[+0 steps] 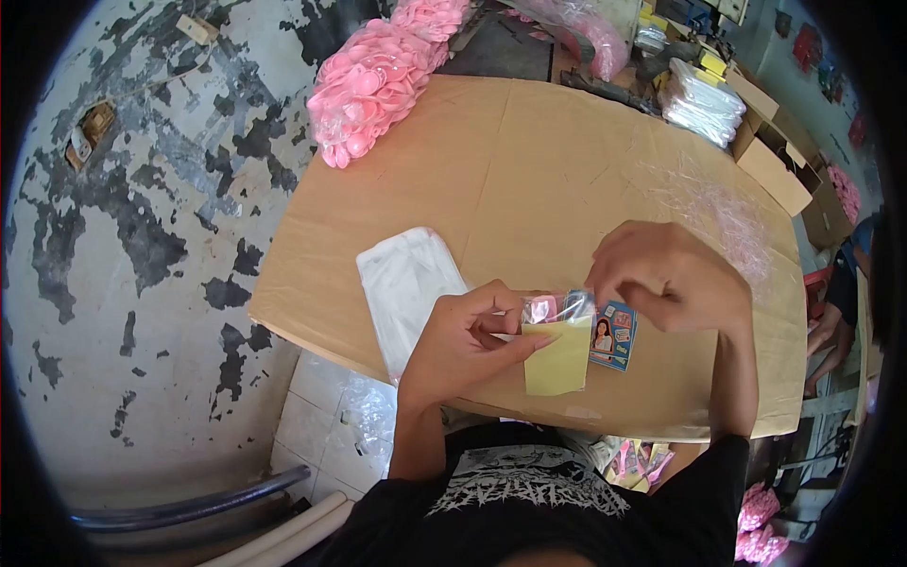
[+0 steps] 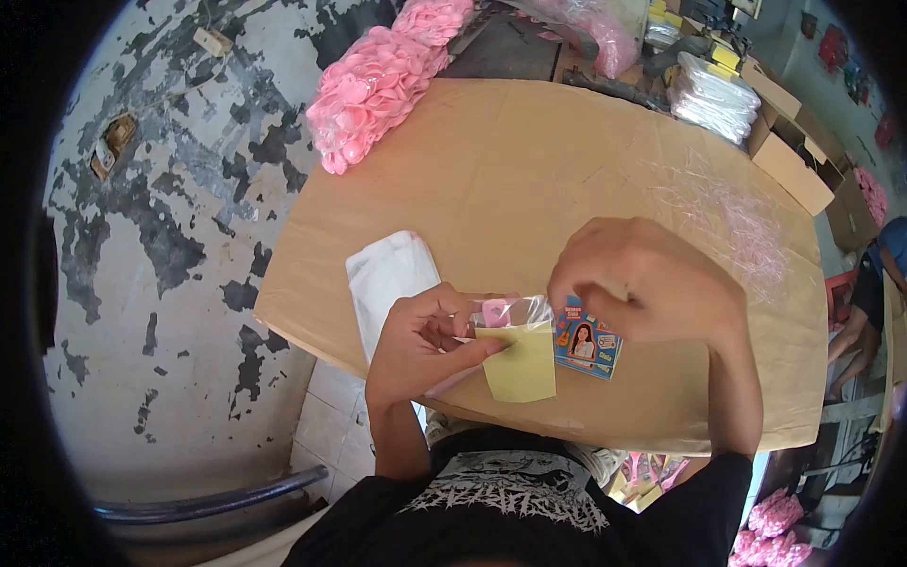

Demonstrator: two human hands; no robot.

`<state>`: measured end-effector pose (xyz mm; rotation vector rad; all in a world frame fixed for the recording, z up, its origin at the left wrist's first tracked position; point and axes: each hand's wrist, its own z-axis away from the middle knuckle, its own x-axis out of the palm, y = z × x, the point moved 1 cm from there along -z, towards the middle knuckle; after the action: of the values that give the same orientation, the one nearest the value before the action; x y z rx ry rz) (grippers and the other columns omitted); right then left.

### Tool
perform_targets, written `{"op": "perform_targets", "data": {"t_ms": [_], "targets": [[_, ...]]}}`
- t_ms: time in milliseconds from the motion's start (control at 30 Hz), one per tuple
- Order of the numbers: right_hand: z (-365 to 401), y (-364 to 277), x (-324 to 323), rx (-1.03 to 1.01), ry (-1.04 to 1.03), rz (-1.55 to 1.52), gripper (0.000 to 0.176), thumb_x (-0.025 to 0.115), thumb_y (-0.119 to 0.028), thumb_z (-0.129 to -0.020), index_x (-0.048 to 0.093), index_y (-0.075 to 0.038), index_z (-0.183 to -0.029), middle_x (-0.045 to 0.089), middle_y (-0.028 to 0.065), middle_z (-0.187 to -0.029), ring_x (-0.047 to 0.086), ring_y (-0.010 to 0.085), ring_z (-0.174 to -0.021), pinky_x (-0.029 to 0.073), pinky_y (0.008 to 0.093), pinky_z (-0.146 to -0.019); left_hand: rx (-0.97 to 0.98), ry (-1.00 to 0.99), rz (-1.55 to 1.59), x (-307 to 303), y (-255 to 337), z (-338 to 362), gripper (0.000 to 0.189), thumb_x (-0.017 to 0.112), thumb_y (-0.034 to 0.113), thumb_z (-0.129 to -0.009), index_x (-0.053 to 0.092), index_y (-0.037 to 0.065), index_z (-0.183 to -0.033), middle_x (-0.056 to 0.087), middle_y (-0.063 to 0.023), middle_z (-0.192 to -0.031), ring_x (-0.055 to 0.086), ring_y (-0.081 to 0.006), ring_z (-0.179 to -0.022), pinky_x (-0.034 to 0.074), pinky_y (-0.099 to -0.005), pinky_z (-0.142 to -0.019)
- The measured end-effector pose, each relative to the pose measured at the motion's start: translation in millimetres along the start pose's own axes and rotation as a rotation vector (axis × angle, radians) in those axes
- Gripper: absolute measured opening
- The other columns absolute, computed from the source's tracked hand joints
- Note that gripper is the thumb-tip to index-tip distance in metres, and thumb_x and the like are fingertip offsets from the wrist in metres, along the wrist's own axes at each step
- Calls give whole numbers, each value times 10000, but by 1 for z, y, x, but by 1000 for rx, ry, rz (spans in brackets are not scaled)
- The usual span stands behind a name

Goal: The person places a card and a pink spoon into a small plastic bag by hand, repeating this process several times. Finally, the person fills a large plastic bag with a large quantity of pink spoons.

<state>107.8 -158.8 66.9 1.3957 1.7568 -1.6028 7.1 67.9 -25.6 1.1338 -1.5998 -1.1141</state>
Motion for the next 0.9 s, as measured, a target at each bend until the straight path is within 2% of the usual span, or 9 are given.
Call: {"op": "perform_targets", "data": {"t_ms": [200, 300, 400, 433, 533, 567, 667, 800, 900], "targets": [[4, -41, 24, 587, -67, -151, 407, 801, -141, -779, 667, -43, -1150, 729, 125, -980, 716, 305, -857, 526, 431, -780, 8, -18, -26, 24, 11, 4, 305, 734, -42, -818, 586, 12, -1078, 612, -127, -1125, 619, -144, -1037, 584, -280, -773], [45, -44, 18, 367, 126, -98, 385, 753, -115, -809, 661, -89, -1181, 733, 109, -943, 721, 312, -801, 546, 354, -652, 393, -10, -255, 25, 30, 15, 425, 705, -44, -798, 604, 30, -1204, 564, -170, -1197, 598, -258, -1076, 540, -367, -847], [95, -69, -7, 521, -76, 10, 454, 782, -64, -735, 676, -70, -1176, 720, 100, -866, 696, 268, -755, 526, 335, -694, 471, -309, 312, 34, 62, 25, 166, 526, 21, -871, 633, 27, -999, 629, -223, -980, 613, -302, -855, 506, -418, -692], [115, -80, -8, 603, -170, 84, 449, 779, -44, -714, 685, -56, -1153, 713, 99, -840, 684, 248, -748, 519, 329, -715, 578, -284, 589, 52, 61, 27, 241, 487, 135, -935, 691, 42, -1021, 613, -197, -982, 579, -256, -839, 465, -357, -687], [196, -106, 9, 1033, 78, 62, 441, 743, 28, -671, 698, -35, -1105, 707, 94, -865, 666, 189, -778, 500, 308, -774, 722, -216, 1071, 77, 47, 34, 416, 414, 290, -997, 747, 54, -1075, 597, -186, -1042, 540, -211, -860, 416, -288, -735], [223, -113, 18, 1123, 226, 92, 439, 730, 45, -666, 698, -29, -1097, 705, 90, -878, 664, 178, -797, 498, 307, -790, 776, -265, 1089, 76, 41, 30, 432, 399, 303, -997, 738, 50, -1090, 599, -190, -1047, 541, -211, -843, 418, -288, -725], [291, -109, 25, 1465, 218, -25, 487, 712, 45, -705, 651, -24, -1184, 687, 90, -987, 641, 180, -921, 482, 311, -864, 849, -381, 1151, 68, 27, 23, 458, 379, 324, -997, 708, 38, -1134, 609, -203, -1049, 545, -213, -785, 429, -295, -691], [315, -117, 32, 1675, 397, 142, 492, 701, 5, -756, 613, -25, -1239, 674, 96, -1054, 620, 194, -1005, 464, 321, -917, 801, -213, 914, 48, 32, 19, 402, 430, 318, -1002, 671, 66, -1202, 633, -236, -1015, 586, -236, -756, 474, -318, -659], [257, -105, 23, 1351, 386, 191, 380, 659, -94, -854, 617, -44, -1228, 661, 113, -1085, 609, 227, -1045, 448, 352, -928, 768, -113, 852, 52, 40, 25, 367, 460, 292, -1000, 629, 124, -1279, 629, -275, -1041, 628, -285, -806, 510, -343, -678]]}}
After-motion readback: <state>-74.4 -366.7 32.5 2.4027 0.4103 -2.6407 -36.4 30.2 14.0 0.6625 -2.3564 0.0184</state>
